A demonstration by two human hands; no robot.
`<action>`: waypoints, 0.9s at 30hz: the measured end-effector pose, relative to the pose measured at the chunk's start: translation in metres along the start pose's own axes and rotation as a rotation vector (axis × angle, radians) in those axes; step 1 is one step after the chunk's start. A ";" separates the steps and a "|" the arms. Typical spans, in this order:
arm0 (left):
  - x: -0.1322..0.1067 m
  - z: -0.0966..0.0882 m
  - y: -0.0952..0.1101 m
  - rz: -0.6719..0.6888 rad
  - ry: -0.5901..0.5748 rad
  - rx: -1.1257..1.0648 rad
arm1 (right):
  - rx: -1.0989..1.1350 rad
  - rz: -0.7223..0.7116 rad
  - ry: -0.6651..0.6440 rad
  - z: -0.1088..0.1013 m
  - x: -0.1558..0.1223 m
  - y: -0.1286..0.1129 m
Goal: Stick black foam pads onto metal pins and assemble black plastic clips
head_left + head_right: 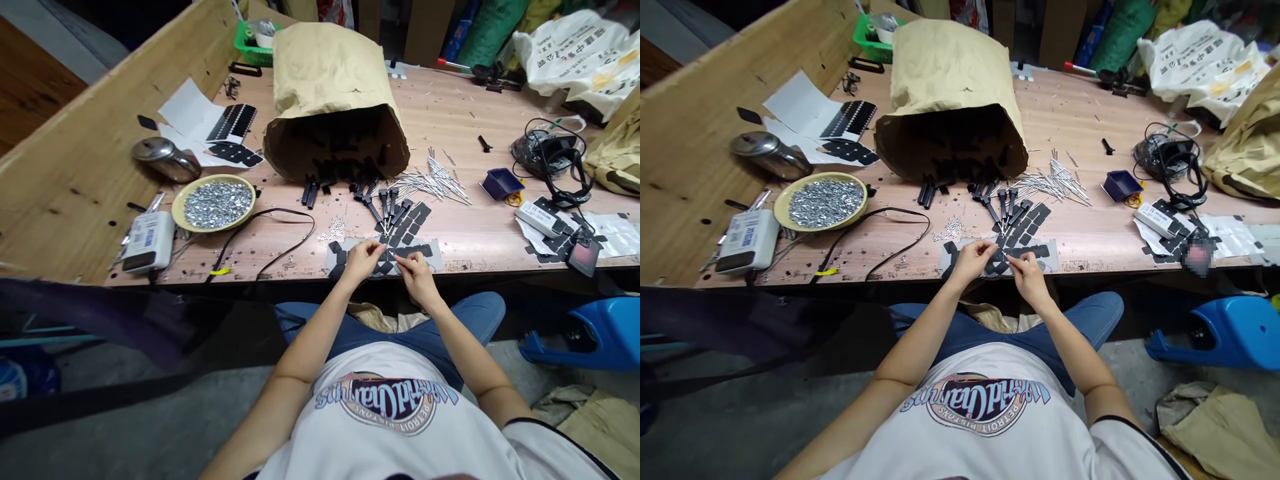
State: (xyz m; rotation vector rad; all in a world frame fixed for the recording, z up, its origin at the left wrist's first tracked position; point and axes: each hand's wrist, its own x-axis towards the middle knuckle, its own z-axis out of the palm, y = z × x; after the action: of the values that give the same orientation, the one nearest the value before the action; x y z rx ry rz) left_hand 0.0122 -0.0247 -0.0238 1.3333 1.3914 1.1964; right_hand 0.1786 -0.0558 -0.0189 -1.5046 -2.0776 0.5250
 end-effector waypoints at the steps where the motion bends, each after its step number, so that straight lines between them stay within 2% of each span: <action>1: -0.003 0.004 0.002 -0.077 -0.037 -0.115 | 0.034 -0.033 0.039 0.000 0.000 -0.003; 4: -0.008 0.014 0.007 -0.224 -0.044 -0.392 | 0.110 -0.092 0.122 0.001 0.001 -0.011; 9: -0.013 0.018 0.012 -0.297 0.008 -0.547 | 0.247 -0.028 0.157 0.003 0.000 -0.015; 12: -0.018 0.020 0.010 -0.273 -0.013 -0.589 | 0.451 0.091 0.085 0.004 -0.003 -0.015; 16: -0.026 0.021 0.005 -0.257 -0.056 -0.637 | 0.669 0.242 -0.121 0.003 -0.012 -0.013; 18: -0.030 0.019 0.002 -0.253 -0.103 -0.618 | 0.585 0.188 -0.142 -0.003 -0.014 -0.010; 20: -0.036 0.016 -0.001 -0.240 -0.151 -0.552 | 0.378 0.064 -0.068 -0.011 -0.009 -0.003; 23: -0.047 0.016 -0.005 -0.207 -0.205 -0.403 | 0.004 -0.091 0.036 -0.022 0.020 0.008; 25: -0.054 0.019 -0.006 -0.172 -0.248 -0.283 | -0.223 -0.167 0.004 -0.025 0.050 0.014; 27: -0.059 0.023 -0.007 -0.131 -0.291 -0.175 | -0.415 -0.279 -0.124 -0.024 0.082 0.015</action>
State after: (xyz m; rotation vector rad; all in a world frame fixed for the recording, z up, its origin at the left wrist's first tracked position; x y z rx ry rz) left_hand 0.0377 -0.0810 -0.0376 1.2192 1.1216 0.9695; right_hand 0.1842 0.0270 0.0058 -1.3828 -2.5579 0.0825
